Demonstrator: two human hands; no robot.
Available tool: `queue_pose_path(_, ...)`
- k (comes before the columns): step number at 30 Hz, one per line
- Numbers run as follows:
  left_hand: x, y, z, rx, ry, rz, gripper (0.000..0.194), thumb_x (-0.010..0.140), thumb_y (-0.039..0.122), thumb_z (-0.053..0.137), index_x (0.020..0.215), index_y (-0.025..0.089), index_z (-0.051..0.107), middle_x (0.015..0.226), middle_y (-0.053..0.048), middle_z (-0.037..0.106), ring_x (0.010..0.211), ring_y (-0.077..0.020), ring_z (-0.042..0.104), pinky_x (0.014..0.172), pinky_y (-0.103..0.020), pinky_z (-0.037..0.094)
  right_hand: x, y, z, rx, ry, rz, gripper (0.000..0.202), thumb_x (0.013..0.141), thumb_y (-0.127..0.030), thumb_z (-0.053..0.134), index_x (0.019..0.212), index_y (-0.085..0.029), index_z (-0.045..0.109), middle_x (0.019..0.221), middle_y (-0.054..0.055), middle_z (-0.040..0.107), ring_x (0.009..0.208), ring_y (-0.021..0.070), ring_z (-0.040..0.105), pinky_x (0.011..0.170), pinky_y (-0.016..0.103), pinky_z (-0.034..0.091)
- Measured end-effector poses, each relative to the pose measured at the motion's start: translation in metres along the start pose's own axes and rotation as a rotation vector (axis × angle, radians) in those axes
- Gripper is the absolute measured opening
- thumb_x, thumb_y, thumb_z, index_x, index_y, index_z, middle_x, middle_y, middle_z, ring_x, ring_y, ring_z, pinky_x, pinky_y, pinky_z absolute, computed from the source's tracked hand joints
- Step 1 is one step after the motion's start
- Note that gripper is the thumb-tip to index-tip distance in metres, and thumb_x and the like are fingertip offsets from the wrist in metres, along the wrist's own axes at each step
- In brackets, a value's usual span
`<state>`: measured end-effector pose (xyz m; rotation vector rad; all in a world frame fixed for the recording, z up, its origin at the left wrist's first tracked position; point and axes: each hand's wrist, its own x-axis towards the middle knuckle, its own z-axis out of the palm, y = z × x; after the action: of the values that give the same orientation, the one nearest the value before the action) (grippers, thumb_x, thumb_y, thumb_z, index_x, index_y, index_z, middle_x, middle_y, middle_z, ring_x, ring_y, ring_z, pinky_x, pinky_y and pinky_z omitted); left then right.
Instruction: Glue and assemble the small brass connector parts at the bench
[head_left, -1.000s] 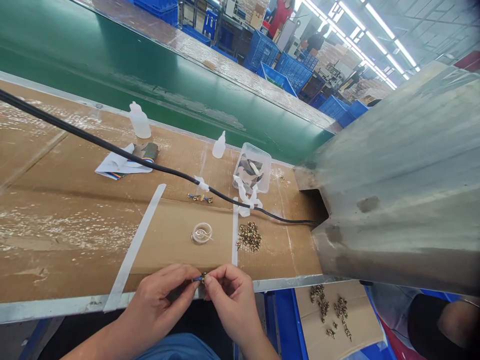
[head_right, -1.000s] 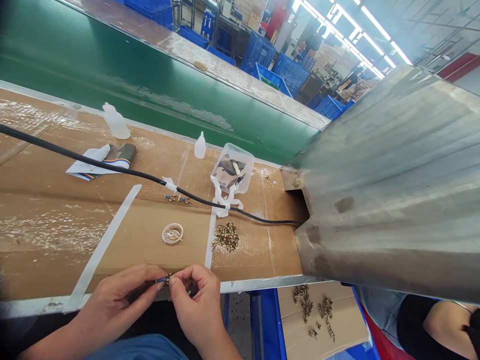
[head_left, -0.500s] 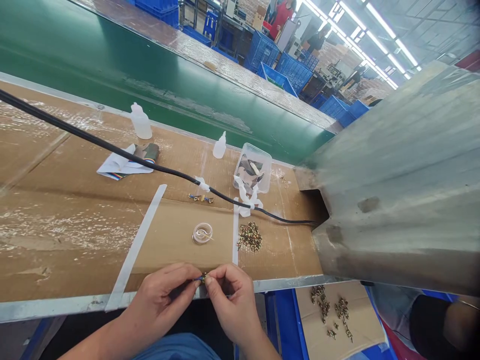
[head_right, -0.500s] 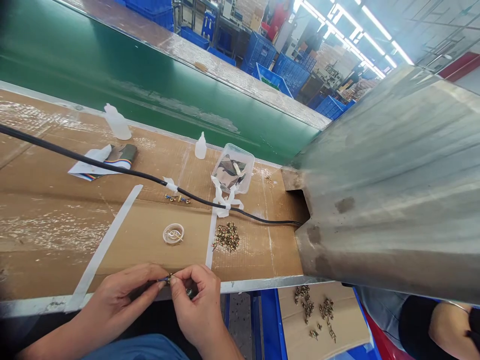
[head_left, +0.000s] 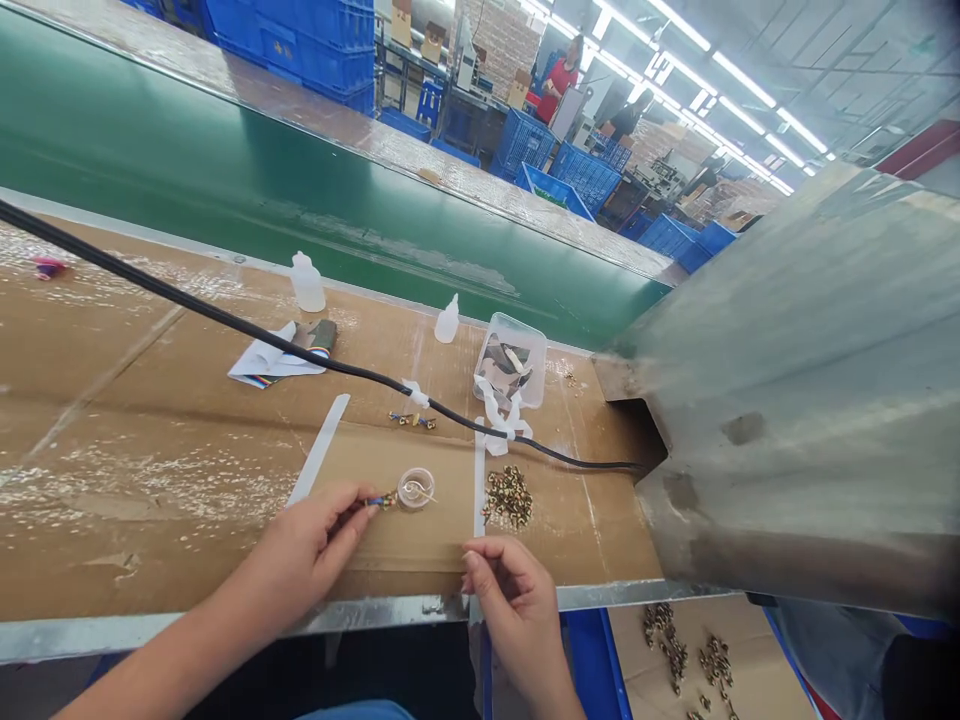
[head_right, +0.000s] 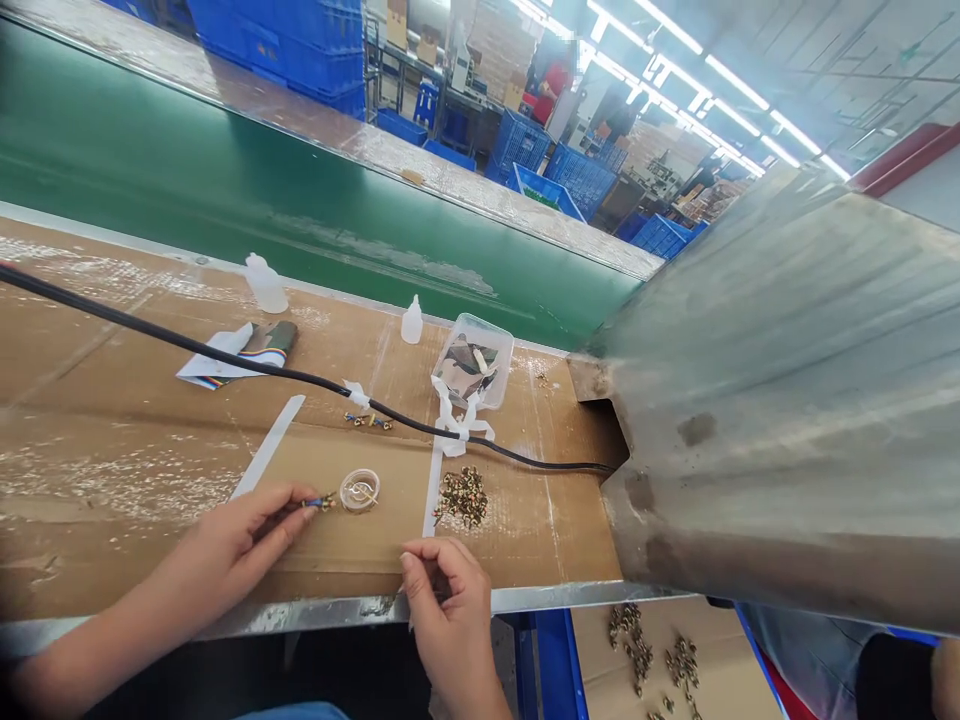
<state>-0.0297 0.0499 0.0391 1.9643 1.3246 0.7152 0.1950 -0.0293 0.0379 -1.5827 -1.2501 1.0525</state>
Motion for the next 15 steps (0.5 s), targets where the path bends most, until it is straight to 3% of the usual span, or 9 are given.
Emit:
queue_pose_path(6,0.04,-0.011,-0.018,0.242,0.001,-0.022,0.026,0.089,0.034,0.039,0.086,0.02,0.06,0.078,-0.006,0.07,0.072,-0.0259,0.066,0.066,-0.034,0.049,0.002,0.004,-0.014,-0.075,0.046,-0.02,0.022,0.091,-0.036,0.056,0.091,-0.018,0.069,0.082,0.005,0.066,0.07,0.0162,0.06,0.063,0.025,0.049)
queue_pose_path(15,0.076,-0.019,-0.013,0.302,0.033,-0.014,0.025,0.09,0.034,0.043,0.09,0.019,0.063,0.083,-0.008,0.072,0.08,-0.0283,0.067,0.07,-0.035,0.048,0.001,0.007,-0.028,-0.068,0.046,-0.031,0.022,0.09,-0.036,0.057,0.096,-0.019,0.069,0.085,0.006,0.068,0.069,0.0168,0.062,0.063,0.025,0.051)
